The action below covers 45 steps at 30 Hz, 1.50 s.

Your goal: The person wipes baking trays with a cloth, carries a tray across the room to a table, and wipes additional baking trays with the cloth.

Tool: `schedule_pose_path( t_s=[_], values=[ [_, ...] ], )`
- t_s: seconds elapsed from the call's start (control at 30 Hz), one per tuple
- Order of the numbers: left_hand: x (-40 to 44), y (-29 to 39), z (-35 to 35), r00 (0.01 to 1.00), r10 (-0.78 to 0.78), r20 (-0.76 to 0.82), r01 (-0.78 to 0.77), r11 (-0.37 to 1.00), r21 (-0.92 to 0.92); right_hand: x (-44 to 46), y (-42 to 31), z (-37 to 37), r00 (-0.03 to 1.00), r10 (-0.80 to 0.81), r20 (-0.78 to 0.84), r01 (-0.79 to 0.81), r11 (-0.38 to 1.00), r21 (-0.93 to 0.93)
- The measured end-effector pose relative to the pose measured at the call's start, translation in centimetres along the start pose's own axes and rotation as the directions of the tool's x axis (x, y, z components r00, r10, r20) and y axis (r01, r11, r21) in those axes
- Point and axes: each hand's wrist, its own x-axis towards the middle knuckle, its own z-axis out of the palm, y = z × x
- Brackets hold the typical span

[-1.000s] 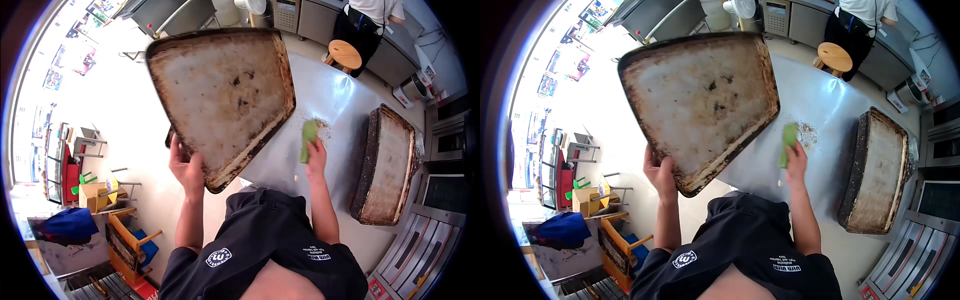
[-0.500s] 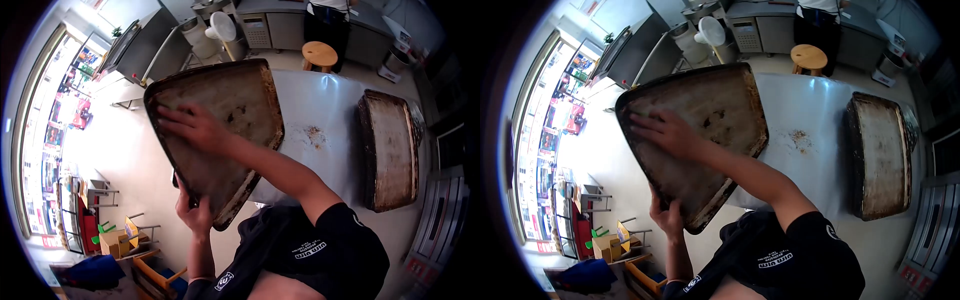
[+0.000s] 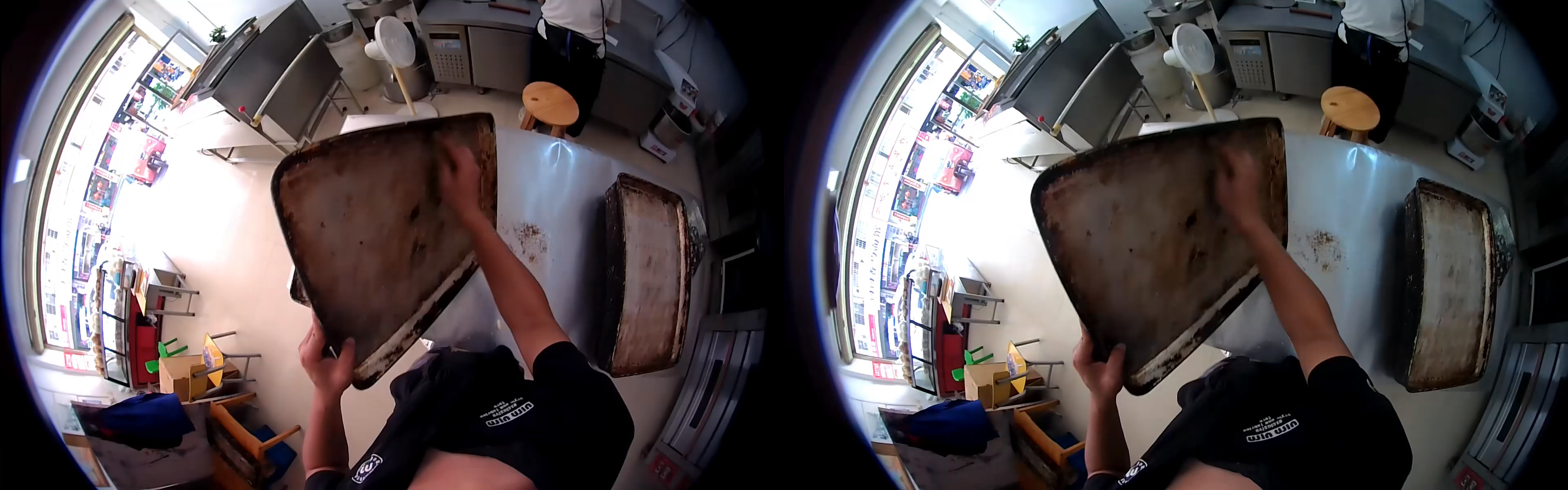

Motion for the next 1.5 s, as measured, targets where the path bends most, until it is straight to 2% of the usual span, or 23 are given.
schedule_pose_path(
  t_s=[0.1, 0.13, 0.2, 0.27, 0.33, 0.4, 0.47, 0.6, 0.7, 0.77, 0.83, 0.87, 0.9, 0.93, 1.0, 1.07, 1.13, 1.23, 1.33, 1.4, 1.43, 1.47, 1.5],
  values=[
    [1.9, 1.6, 1.3, 0.997, 0.055, 0.046, -0.057, 0.997, 0.046, 0.0, -10.5, 1.4, 0.965, -0.261, -0.011, 0.255, 0.93, 0.265],
    [2.7, 1.7, 1.7, 0.993, 0.109, 0.054, -0.111, 0.993, 0.039, 0.5, -12.9, 0.8, 0.88, -0.475, -0.001, 0.448, 0.83, 0.333],
    [4.2, 1.6, 1.9, 0.994, 0.09, 0.06, -0.091, 0.996, 0.014, 0.1, -18.8, 0.2, 0.8, -0.597, -0.052, 0.553, 0.701, 0.451],
    [4.5, 1.7, 1.8, 0.998, 0.019, 0.066, -0.015, 0.998, -0.065, -2.5, -21.7, -0.2, 0.936, -0.328, 0.126, 0.169, 0.735, 0.657],
    [5.3, 0.5, 1.6, 0.993, 0.112, 0.024, -0.109, 0.989, -0.099, -5.6, -20.7, -0.6, 0.92, -0.194, 0.339, -0.115, 0.696, 0.709],
    [5.8, 0.1, 1.4, 0.996, 0.09, -0.024, -0.093, 0.986, -0.137, -11.6, -18.0, 0.2, 0.897, -0.259, 0.359, -0.074, 0.712, 0.698],
    [6.7, 0.9, 1.6, 0.995, 0.064, -0.078, -0.075, 0.987, -0.141, -16.3, -15.5, -0.4, 0.717, -0.38, 0.585, -0.113, 0.764, 0.635],
    [6.1, 1.9, 1.6, 0.989, -0.062, -0.134, 0.048, 0.993, -0.109, -20.5, -13.4, -1.2, 0.488, -0.618, 0.616, 0.286, 0.78, 0.556],
    [5.6, 1.1, 1.5, 0.983, 0.064, -0.174, -0.072, 0.997, -0.04, -21.7, 1.5, -0.8, 0.628, -0.399, 0.668, 0.255, 0.917, 0.307],
    [5.7, 0.8, 1.4, 0.975, 0.115, -0.188, -0.113, 0.993, 0.023, -20.4, 12.4, -5.1, 0.789, 0.221, 0.572, -0.009, 0.937, -0.35],
    [5.7, 1.3, 0.9, 0.98, 0.103, -0.172, -0.093, 0.993, 0.066, -18.1, 16.6, -9.5, 0.751, 0.511, 0.419, -0.223, 0.793, -0.566],
    [5.8, 1.1, 0.5, 0.986, 0.054, -0.157, -0.047, 0.998, 0.045, -17.3, 15.6, -10.7, 0.77, 0.541, 0.338, -0.358, 0.805, -0.474],
    [6.3, 0.7, 0.6, 0.989, 0.01, -0.147, -0.007, 1.0, 0.021, -17.3, 14.8, -11.0, 0.889, 0.403, 0.215, -0.308, 0.876, -0.371],
    [6.9, 0.2, 0.6, 0.989, 0.021, -0.147, -0.027, 0.999, -0.035, -16.4, 11.5, -11.2, 0.816, 0.517, 0.259, -0.467, 0.853, -0.23],
    [8.0, 0.4, 0.7, 0.99, -0.017, -0.139, 0.004, 0.995, -0.096, -16.7, 5.4, -9.0, 0.959, 0.192, 0.21, -0.204, 0.978, 0.039],
    [8.6, 0.7, 0.6, 0.991, -0.047, -0.122, 0.031, 0.992, -0.123, -16.1, -2.7, -7.0, 0.907, 0.008, 0.422, -0.139, 0.95, 0.281],
    [9.5, 0.2, 0.8, 0.992, -0.088, -0.091, 0.071, 0.982, -0.176, -15.3, -11.2, -4.1, 0.844, -0.367, 0.392, 0.099, 0.824, 0.557],
    [10.1, 0.9, 1.2, 0.992, -0.1, -0.077, 0.083, 0.976, -0.2, -18.8, -17.8, -0.5, 0.67, -0.54, 0.51, 0.214, 0.797, 0.564],
    [9.5, 1.9, 1.9, 0.992, -0.06, -0.11, 0.037, 0.978, -0.207, -20.7, -9.2, -1.0, 0.683, -0.682, 0.262, 0.515, 0.703, 0.491],
    [8.8, 0.8, 1.4, 0.989, -0.07, -0.13, 0.049, 0.986, -0.156, -23.4, 3.8, -2.7, 0.805, -0.442, 0.395, 0.32, 0.885, 0.338],
    [8.5, 0.3, 1.4, 0.989, -0.079, -0.126, 0.061, 0.989, -0.136, -23.1, 7.0, -5.7, 0.905, -0.074, 0.42, 0.048, 0.996, 0.072],
    [8.1, 0.0, 1.7, 0.987, -0.069, -0.145, 0.042, 0.983, -0.181, -22.9, 10.8, -7.2, 0.934, 0.203, 0.294, -0.164, 0.974, -0.154],
    [7.8, 0.1, 1.5, 0.983, -0.09, -0.159, 0.064, 0.985, -0.163, -20.1, 9.7, -9.8, 0.817, 0.5, 0.288, -0.433, 0.861, -0.268]
  ],
)
